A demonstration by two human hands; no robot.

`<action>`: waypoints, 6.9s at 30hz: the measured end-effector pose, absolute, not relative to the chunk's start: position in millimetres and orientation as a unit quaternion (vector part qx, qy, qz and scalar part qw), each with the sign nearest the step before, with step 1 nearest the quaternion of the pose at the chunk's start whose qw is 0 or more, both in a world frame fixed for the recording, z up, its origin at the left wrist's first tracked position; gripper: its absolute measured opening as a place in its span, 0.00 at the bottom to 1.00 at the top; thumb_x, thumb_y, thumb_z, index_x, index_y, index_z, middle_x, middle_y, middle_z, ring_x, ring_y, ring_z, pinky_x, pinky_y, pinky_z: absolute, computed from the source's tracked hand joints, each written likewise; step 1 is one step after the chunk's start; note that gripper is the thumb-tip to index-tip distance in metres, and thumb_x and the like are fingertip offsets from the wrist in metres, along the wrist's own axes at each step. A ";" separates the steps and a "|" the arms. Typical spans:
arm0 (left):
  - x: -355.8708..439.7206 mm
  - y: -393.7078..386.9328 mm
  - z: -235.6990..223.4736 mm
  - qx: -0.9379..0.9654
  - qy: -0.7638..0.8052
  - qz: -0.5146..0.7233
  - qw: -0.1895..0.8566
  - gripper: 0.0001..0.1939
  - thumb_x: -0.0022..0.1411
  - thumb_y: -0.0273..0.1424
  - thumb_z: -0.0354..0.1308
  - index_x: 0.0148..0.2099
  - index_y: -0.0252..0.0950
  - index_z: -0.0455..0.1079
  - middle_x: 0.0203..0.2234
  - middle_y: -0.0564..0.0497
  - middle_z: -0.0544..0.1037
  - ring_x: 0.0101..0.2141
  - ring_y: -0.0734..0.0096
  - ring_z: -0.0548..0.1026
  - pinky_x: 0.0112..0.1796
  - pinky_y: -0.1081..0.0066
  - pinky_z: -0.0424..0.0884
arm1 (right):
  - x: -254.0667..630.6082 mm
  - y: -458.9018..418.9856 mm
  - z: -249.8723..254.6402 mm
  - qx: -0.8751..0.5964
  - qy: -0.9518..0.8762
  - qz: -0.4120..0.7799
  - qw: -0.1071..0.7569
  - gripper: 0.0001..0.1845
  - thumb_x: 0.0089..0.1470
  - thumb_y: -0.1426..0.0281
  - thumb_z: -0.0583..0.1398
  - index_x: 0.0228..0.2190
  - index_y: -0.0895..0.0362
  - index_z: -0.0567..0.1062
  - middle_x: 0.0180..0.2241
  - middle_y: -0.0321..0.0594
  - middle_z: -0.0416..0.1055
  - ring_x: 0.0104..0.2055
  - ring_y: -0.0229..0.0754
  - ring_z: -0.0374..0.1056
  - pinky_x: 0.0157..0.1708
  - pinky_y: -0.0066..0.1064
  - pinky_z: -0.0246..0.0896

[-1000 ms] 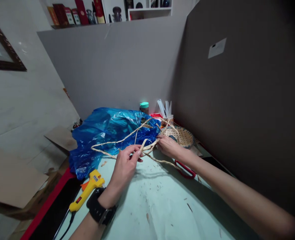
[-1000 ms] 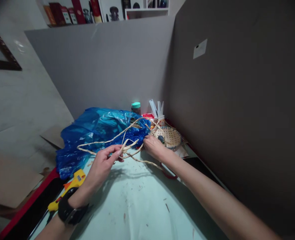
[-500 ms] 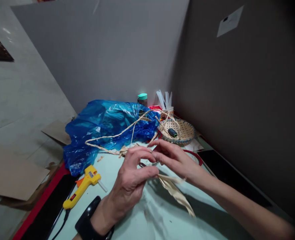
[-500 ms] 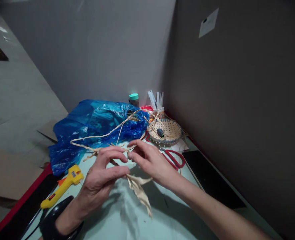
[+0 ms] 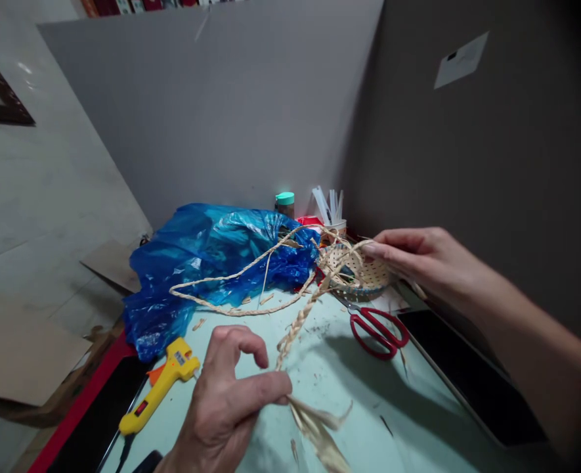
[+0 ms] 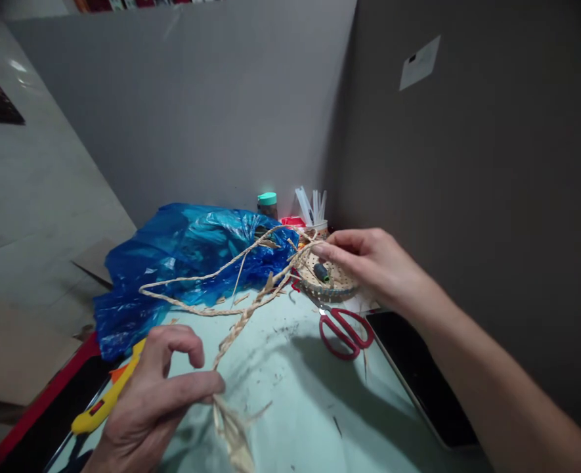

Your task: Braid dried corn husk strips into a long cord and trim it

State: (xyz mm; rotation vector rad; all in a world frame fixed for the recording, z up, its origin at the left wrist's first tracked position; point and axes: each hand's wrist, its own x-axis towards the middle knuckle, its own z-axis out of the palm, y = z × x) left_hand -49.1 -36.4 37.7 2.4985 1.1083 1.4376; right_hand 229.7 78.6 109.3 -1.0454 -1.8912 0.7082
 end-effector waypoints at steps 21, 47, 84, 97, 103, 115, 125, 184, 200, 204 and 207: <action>-21.3 -31.1 -2.8 0.604 0.526 0.443 0.403 0.06 0.62 0.34 0.54 0.40 0.41 0.71 0.25 0.54 0.75 0.26 0.70 0.75 0.30 0.73 0.71 | 148.5 45.8 20.9 -0.392 -0.745 0.442 0.310 0.14 0.60 0.60 0.54 0.37 0.55 0.74 0.29 0.39 0.73 0.29 0.39 0.66 0.29 0.29 0.58; -13.1 -26.8 1.0 0.360 0.510 0.432 0.651 0.12 0.59 0.36 0.59 0.42 0.35 0.67 0.30 0.46 0.77 0.30 0.71 0.73 0.29 0.74 0.66 | 156.9 25.3 -1.8 -0.249 -0.482 0.785 0.300 0.12 0.59 0.67 0.59 0.40 0.61 0.76 0.27 0.35 0.65 0.29 0.32 0.61 0.35 0.27 0.55; 2.5 -37.7 12.3 0.395 0.566 0.512 0.511 0.04 0.54 0.30 0.61 0.34 0.36 0.70 0.24 0.51 0.76 0.26 0.70 0.76 0.30 0.73 0.71 | 153.1 14.5 4.3 -0.358 -0.664 0.581 0.304 0.08 0.56 0.66 0.60 0.37 0.56 0.74 0.34 0.38 0.72 0.35 0.38 0.67 0.36 0.28 0.60; -6.7 -37.8 16.1 0.535 0.637 0.466 0.302 0.02 0.55 0.30 0.62 0.33 0.40 0.75 0.30 0.50 0.78 0.33 0.65 0.76 0.38 0.71 0.69 | 157.6 11.4 13.9 -0.353 -0.768 0.422 0.327 0.07 0.61 0.72 0.53 0.35 0.56 0.71 0.33 0.35 0.70 0.34 0.36 0.65 0.35 0.27 0.58; -5.6 -39.7 39.9 0.638 0.556 0.528 0.077 0.13 0.54 0.21 0.61 0.40 0.43 0.76 0.38 0.50 0.78 0.42 0.61 0.73 0.49 0.66 0.62 | 168.6 15.9 25.7 -0.304 -0.832 0.344 0.311 0.10 0.63 0.69 0.52 0.39 0.56 0.72 0.35 0.39 0.71 0.36 0.39 0.64 0.38 0.30 0.56; 10.8 -5.6 81.0 0.760 0.501 0.237 0.339 0.13 0.64 0.32 0.50 0.28 0.37 0.69 0.21 0.52 0.73 0.25 0.71 0.70 0.30 0.74 0.62 | 199.2 25.8 61.7 -0.282 -0.893 0.225 0.268 0.07 0.62 0.67 0.52 0.40 0.57 0.66 0.36 0.43 0.70 0.37 0.43 0.63 0.36 0.34 0.58; 19.8 -1.7 40.3 0.422 0.515 0.549 0.504 0.08 0.55 0.33 0.61 0.34 0.34 0.68 0.19 0.55 0.72 0.22 0.75 0.71 0.24 0.77 0.64 | 192.6 36.1 50.8 -0.405 -0.661 0.318 0.546 0.08 0.61 0.64 0.54 0.37 0.55 0.70 0.37 0.40 0.70 0.39 0.42 0.67 0.41 0.32 0.60; 11.1 -7.1 11.9 0.422 0.451 0.476 0.626 0.06 0.58 0.30 0.60 0.35 0.33 0.67 0.23 0.57 0.67 0.18 0.86 0.58 0.21 0.81 0.52 | 165.0 26.3 11.9 -0.317 -0.654 0.572 0.381 0.12 0.60 0.61 0.56 0.31 0.57 0.68 0.28 0.33 0.64 0.30 0.34 0.59 0.30 0.27 0.54; 22.2 -9.9 9.1 0.383 0.424 0.574 0.586 0.05 0.56 0.26 0.62 0.34 0.34 0.68 0.27 0.54 0.75 0.29 0.78 0.71 0.32 0.78 0.65 | 162.0 22.7 9.5 -0.340 -0.585 0.594 0.436 0.09 0.58 0.65 0.58 0.29 0.57 0.67 0.24 0.32 0.60 0.26 0.34 0.54 0.26 0.27 0.50; 20.9 -9.6 12.3 0.389 0.418 0.593 0.568 0.04 0.57 0.24 0.60 0.33 0.34 0.67 0.28 0.54 0.74 0.31 0.77 0.71 0.36 0.76 0.65 | 159.9 21.4 4.3 -0.344 -0.593 0.559 0.466 0.08 0.57 0.64 0.59 0.31 0.56 0.71 0.29 0.36 0.63 0.29 0.35 0.58 0.28 0.28 0.54; 15.3 -7.4 17.9 0.390 0.440 0.619 0.521 0.05 0.56 0.24 0.60 0.32 0.35 0.66 0.26 0.55 0.73 0.29 0.78 0.70 0.36 0.75 0.65 | 156.9 23.1 1.9 -0.325 -0.538 0.620 0.469 0.10 0.57 0.62 0.59 0.39 0.54 0.71 0.33 0.38 0.67 0.31 0.37 0.61 0.29 0.29 0.58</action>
